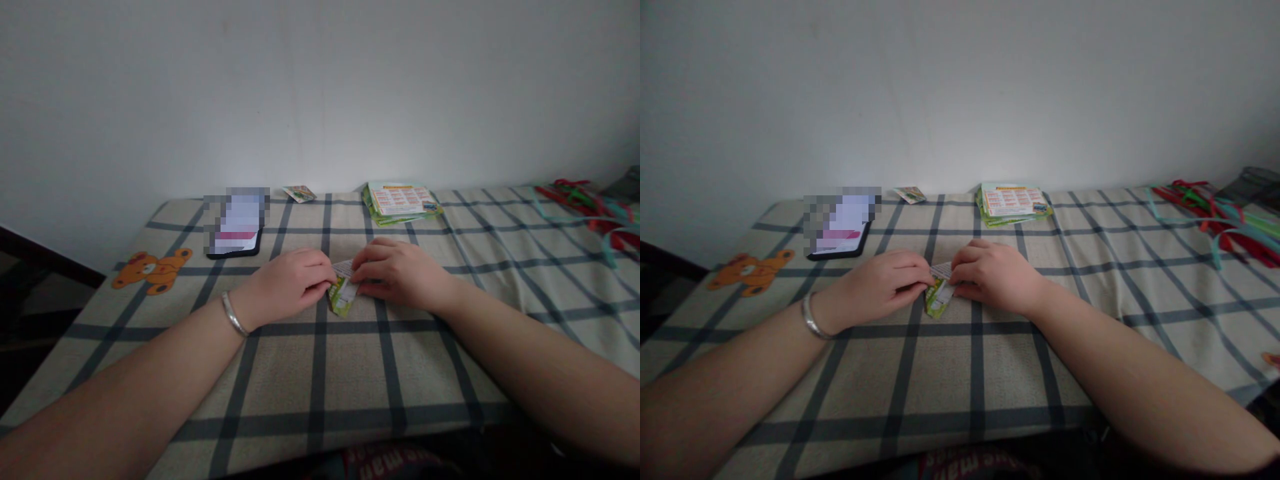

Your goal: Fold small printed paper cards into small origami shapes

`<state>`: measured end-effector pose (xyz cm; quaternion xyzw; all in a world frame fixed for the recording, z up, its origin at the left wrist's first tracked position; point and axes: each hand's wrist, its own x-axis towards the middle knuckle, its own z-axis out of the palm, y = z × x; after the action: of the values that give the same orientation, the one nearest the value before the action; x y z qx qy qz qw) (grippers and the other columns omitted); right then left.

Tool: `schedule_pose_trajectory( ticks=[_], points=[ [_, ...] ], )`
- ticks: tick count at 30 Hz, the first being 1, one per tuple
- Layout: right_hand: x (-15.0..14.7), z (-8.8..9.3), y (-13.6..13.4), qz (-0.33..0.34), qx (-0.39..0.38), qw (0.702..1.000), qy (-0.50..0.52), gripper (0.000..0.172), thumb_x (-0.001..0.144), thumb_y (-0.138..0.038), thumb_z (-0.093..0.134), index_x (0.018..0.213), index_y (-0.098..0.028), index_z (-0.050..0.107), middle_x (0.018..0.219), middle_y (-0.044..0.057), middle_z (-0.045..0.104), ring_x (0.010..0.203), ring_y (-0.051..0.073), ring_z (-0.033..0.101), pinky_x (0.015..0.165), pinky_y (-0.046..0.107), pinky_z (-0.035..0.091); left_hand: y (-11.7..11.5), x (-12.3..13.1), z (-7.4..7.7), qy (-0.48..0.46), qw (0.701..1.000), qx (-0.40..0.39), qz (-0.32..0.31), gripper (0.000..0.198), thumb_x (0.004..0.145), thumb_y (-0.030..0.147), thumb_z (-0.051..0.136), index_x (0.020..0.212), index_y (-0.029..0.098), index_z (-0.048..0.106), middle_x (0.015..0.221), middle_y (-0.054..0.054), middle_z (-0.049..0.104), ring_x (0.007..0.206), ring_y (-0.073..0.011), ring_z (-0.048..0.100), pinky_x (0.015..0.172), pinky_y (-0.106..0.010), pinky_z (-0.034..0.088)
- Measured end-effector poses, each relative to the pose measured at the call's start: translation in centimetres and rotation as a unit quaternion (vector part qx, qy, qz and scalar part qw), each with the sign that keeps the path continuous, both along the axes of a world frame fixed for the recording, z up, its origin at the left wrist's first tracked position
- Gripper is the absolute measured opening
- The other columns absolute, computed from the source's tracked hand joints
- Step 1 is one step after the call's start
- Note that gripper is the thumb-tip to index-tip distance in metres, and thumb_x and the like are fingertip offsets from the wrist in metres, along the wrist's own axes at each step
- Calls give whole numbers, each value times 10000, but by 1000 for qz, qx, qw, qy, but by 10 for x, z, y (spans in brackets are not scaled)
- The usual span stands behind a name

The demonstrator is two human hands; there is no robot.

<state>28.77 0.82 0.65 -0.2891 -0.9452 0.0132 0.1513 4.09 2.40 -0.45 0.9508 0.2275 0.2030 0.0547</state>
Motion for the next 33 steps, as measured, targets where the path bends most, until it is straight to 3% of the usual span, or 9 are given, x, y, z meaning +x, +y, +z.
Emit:
schedule_pose_trajectory(
  ticks=[7, 11, 14, 23, 33],
  points=[
    [-1, 2, -3, -54, 15, 998, -5, 187, 897, -333, 573, 941, -194, 688, 1002, 53, 683, 905, 198, 594, 798, 321, 437, -10, 8, 3, -7, 998, -62, 27, 173, 902, 177, 514, 1025, 159, 634, 1060, -59, 636, 990, -168, 593, 898, -319, 495],
    [-3, 2, -3, -108, 3, 994, 2, 193, 896, -357, 580, 892, -196, 687, 904, 44, 679, 848, 188, 594, 740, 304, 424, -13, 11, 1, 21, 997, -56, 40, 262, 887, 262, 573, 1128, 165, 606, 1160, -85, 600, 1088, -213, 559, 979, -389, 468],
    [-5, 0, -2, -128, -13, 992, 14, 185, 886, -355, 603, 868, -191, 687, 852, 36, 667, 831, 179, 585, 725, 290, 413, -13, 11, -1, 16, 997, -54, 61, 290, 862, 321, 621, 1104, 164, 602, 1144, -80, 605, 1085, -219, 559, 977, -393, 472],
    [-12, 0, -3, -92, -44, 995, 16, 92, 865, -231, 599, 863, -171, 669, 841, 29, 636, 812, 159, 559, 741, 267, 403, -8, 9, -6, 13, 995, -32, 93, 197, 883, 240, 579, 1061, 156, 594, 1128, -72, 628, 1061, -207, 579, 955, -365, 482],
    [-13, 2, -6, -103, -4, 994, -27, 121, 866, -237, 556, 835, -174, 656, 832, 31, 649, 788, 164, 557, 700, 279, 378, -12, 11, -1, 34, 993, 9, 110, 239, 861, 326, 627, 1046, 175, 625, 1057, -47, 655, 1021, -222, 576, 929, -402, 440]
  ],
)
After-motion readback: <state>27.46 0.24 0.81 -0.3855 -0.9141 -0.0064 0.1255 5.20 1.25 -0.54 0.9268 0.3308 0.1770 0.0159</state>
